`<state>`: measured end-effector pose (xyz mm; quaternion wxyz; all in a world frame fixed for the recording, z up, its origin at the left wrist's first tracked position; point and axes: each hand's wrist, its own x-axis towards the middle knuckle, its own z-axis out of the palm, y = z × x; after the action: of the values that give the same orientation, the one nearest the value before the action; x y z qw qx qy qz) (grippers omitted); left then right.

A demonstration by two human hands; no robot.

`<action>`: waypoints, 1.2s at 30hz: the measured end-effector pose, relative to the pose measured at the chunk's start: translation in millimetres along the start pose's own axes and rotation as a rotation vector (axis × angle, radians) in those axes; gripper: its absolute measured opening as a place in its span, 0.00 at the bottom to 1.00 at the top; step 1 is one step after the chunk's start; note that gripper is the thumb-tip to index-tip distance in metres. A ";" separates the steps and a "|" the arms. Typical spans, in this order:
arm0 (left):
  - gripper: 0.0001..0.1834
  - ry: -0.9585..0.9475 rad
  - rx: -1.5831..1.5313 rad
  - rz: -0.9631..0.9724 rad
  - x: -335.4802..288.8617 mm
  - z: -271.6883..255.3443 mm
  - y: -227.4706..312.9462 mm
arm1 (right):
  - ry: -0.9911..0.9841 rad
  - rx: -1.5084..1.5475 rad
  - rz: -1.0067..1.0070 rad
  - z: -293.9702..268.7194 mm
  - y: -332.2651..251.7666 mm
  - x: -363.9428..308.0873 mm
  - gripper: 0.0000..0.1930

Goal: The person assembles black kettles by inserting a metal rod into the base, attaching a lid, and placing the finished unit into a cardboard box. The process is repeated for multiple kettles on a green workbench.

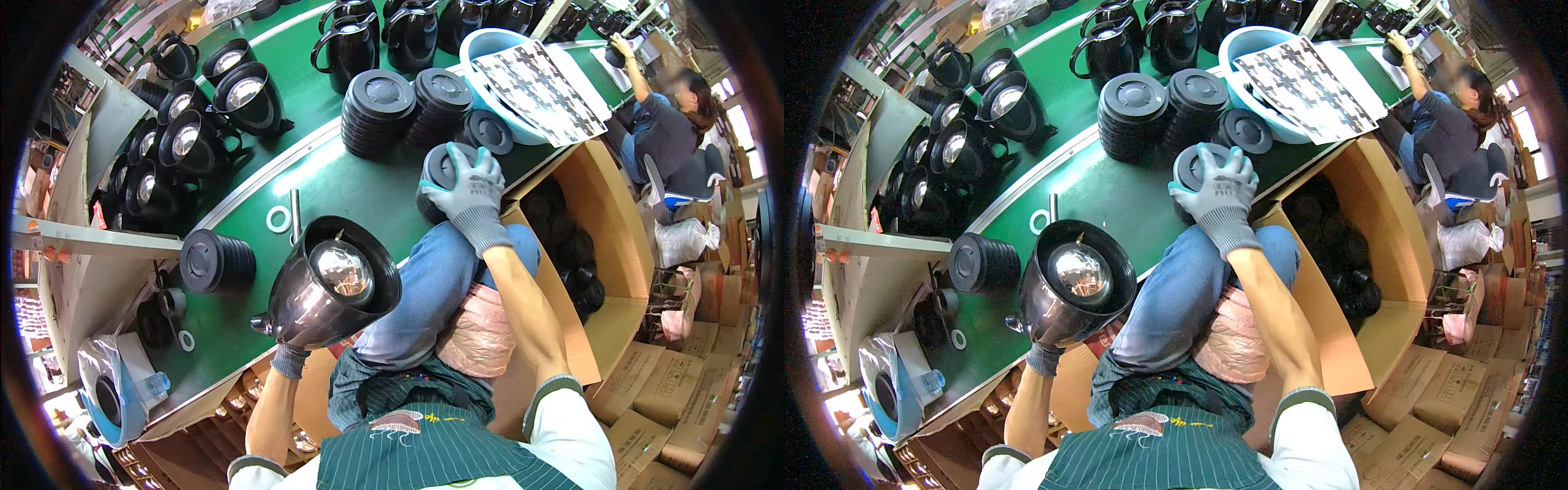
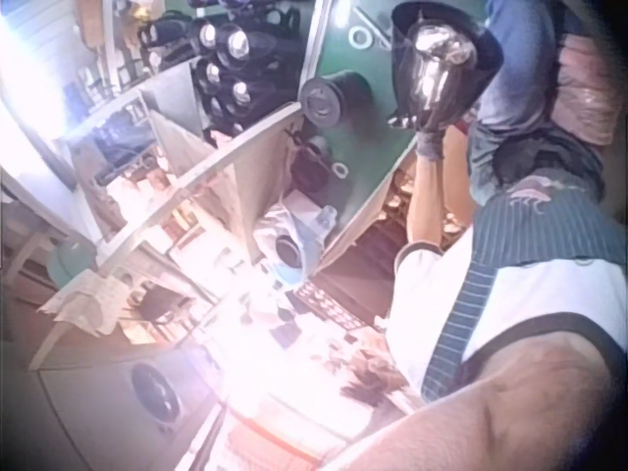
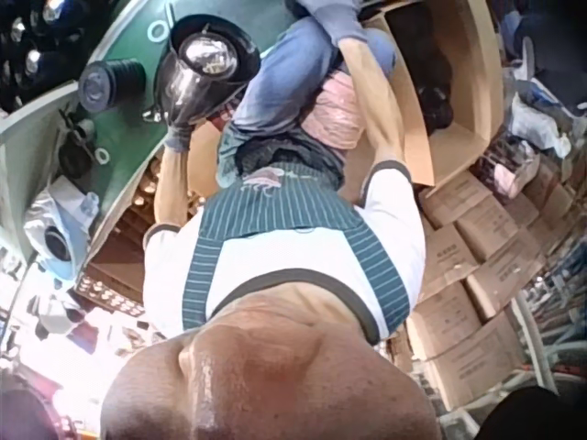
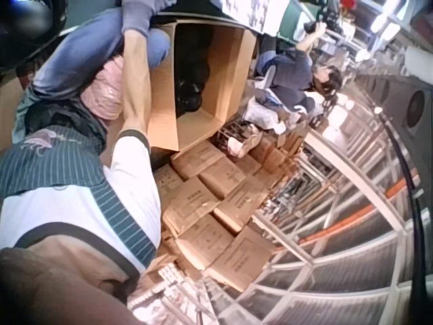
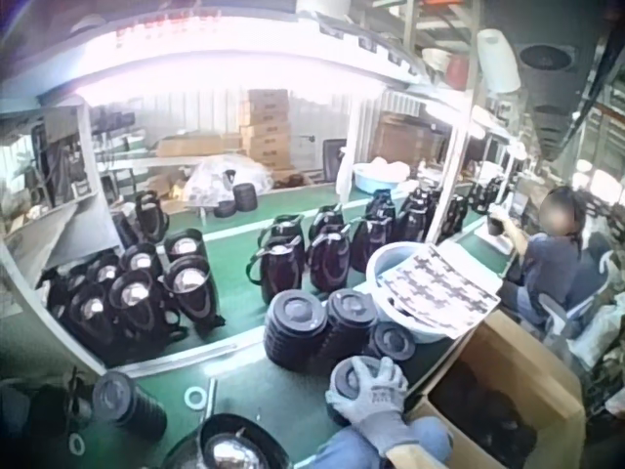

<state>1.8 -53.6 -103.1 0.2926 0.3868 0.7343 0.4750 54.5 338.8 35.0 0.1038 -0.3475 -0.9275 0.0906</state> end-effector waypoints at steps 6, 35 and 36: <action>0.34 -0.178 -0.089 0.065 5.9 8.3 10.2 | -0.231 1.240 -0.559 -54.6 -14.8 -96.2 0.57; 0.25 0.178 -0.489 -0.081 -2.4 -32.2 113.4 | -0.387 1.667 -0.471 -100.2 4.3 -177.1 0.65; 0.25 0.227 -0.377 -0.054 2.9 -32.3 126.4 | -0.489 1.708 -0.214 -102.4 2.4 -180.5 0.63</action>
<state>11.2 -34.8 25.7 0.2878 0.2494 0.6707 0.6365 215.2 230.7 109.5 0.1342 -0.0343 -0.5676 0.8116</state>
